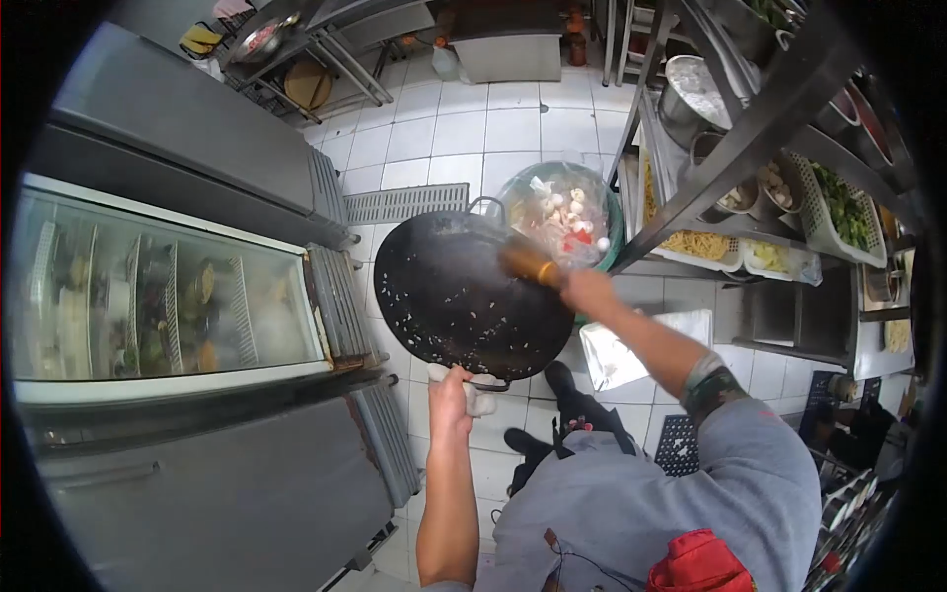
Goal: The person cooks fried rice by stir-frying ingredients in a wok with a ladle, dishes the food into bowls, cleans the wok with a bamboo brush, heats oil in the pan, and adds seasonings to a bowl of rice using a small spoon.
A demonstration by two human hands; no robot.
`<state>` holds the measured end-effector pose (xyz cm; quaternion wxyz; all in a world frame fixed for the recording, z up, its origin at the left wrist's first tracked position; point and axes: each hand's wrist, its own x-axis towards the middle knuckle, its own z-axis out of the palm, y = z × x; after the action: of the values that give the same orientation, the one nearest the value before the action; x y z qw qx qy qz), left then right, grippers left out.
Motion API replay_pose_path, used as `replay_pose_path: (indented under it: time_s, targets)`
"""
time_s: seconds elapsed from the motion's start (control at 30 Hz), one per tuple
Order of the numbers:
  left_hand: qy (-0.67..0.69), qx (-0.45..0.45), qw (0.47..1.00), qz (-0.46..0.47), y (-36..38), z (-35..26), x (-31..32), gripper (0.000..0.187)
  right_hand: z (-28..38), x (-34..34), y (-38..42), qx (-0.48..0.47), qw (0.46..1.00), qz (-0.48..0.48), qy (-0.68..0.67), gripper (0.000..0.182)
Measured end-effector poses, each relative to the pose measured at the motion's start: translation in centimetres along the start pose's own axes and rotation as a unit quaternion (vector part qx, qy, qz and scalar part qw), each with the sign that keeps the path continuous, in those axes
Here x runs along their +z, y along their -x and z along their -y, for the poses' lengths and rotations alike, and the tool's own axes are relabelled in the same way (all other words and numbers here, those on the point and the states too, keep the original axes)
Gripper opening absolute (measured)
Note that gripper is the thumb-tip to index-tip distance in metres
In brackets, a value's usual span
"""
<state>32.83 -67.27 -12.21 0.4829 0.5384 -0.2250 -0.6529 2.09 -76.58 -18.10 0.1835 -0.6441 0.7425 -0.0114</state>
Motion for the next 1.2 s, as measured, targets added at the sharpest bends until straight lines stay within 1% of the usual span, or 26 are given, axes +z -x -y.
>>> replay_pose_path:
  time_s: [0.03,0.07,0.13,0.2,0.23,0.27,0.33,0.37,0.4,0.47,0.5,0.57,0.6,0.67,0.73,0.77,0.87,0.9,0.93,1.0,1.03,1.1,1.13,1.17,1.2]
  targets:
    - [-0.009,0.015,1.0,-0.003,0.1,1.0,2.3,0.037,-1.4,-5.1,1.5,-0.01,0.998,-0.054,0.001,0.031]
    - [-0.016,0.034,0.999,-0.007,-0.7,1.1,1.9,0.038,-0.7,-5.1,1.0,-0.027,0.997,-0.066,-0.006,0.032]
    - [-0.023,0.029,0.999,0.002,-1.3,1.0,1.0,0.042,0.1,-4.5,1.5,-0.05,0.995,-0.088,-0.02,0.034]
    - [-0.03,0.029,0.999,0.025,-2.2,0.5,0.6,0.043,3.5,-4.4,3.3,-0.103,0.986,-0.057,-0.119,0.05]
    - [-0.044,0.011,0.999,0.017,-2.7,0.3,0.2,0.045,4.2,-2.2,2.7,-0.178,0.965,-0.068,-0.182,0.053]
    - [-0.038,0.009,0.999,0.024,-2.3,0.6,0.7,0.047,4.8,-2.2,2.8,-0.189,0.964,-0.045,-0.179,0.046]
    - [-0.04,0.015,0.999,0.031,-1.7,-1.2,0.3,0.049,3.5,-1.5,0.5,-0.073,0.992,-0.024,-0.104,0.039]
    - [-0.036,0.01,0.999,0.017,-1.3,-2.3,0.6,0.052,1.3,-0.8,-2.0,-0.017,0.998,-0.019,-0.06,0.033]
    - [-0.04,0.01,0.999,0.007,-1.4,-2.1,-0.4,0.048,0.7,-0.8,-1.7,-0.008,0.998,-0.044,-0.046,0.034]
    - [-0.033,0.017,0.999,0.0,-3.5,-0.8,-1.3,0.041,0.1,-2.7,-1.6,0.012,0.994,-0.105,-0.004,0.036]
    - [-0.045,0.022,0.999,0.0,-3.5,-0.1,-1.1,0.039,0.3,-3.6,0.6,-0.009,0.996,-0.082,-0.025,0.038]
    - [-0.036,0.034,0.999,0.0,-3.2,-0.5,-1.0,0.036,3.3,-4.1,4.6,-0.053,0.995,-0.044,-0.068,0.04]
    - [-0.032,0.04,0.999,-0.001,-3.1,-0.7,-0.9,0.035,4.1,-2.6,5.9,-0.121,0.988,-0.035,-0.095,0.046]
    - [-0.04,0.029,0.999,0.004,-3.8,-1.2,-1.8,0.036,4.3,-0.7,6.2,-0.199,0.964,-0.009,-0.175,0.048]
    - [-0.031,0.02,0.999,0.021,-3.9,-2.2,-1.9,0.037,2.6,-2.8,3.0,-0.039,0.993,0.006,-0.115,0.045]
    - [-0.033,0.026,0.999,0.018,-3.8,-2.4,-2.0,0.038,0.9,-2.7,0.5,0.004,1.0,0.007,-0.011,0.035]
    - [-0.054,0.055,0.997,0.008,-4.6,-2.0,-2.0,0.041,0.6,-3.9,0.3,0.002,0.992,-0.114,0.062,0.029]
    - [-0.061,0.027,0.997,0.027,-4.7,-2.1,-2.9,0.043,2.2,-4.8,1.8,0.019,0.996,-0.078,0.031,0.027]
    - [-0.048,0.027,0.998,0.03,-5.0,-2.2,-2.9,0.043,3.4,-5.0,3.1,-0.029,0.997,-0.072,-0.003,0.029]
    - [-0.032,0.023,0.999,0.029,-4.8,-2.4,-4.1,0.044,6.0,-3.1,6.2,-0.127,0.987,-0.051,-0.081,0.036]
    - [-0.021,0.005,0.999,0.036,-5.4,-2.1,-5.1,0.046,6.2,-2.3,5.6,-0.121,0.987,-0.056,-0.093,0.037]
    - [-0.036,-0.03,0.998,0.045,-4.3,-3.5,-5.5,0.047,5.6,0.2,3.3,-0.109,0.985,-0.062,-0.118,0.039]
    - [-0.04,-0.044,0.997,0.049,-4.0,-3.9,-5.7,0.048,4.4,-0.2,0.9,-0.041,0.996,-0.043,-0.069,0.036]
    - [-0.044,-0.025,0.998,0.044,-4.4,-3.4,-6.6,0.048,3.5,-0.8,-1.2,0.025,0.999,-0.022,-0.024,0.035]
    - [-0.048,-0.003,0.998,0.039,-5.2,-2.6,-7.6,0.048,3.1,-1.2,-2.3,0.056,0.995,-0.077,-0.011,0.036]
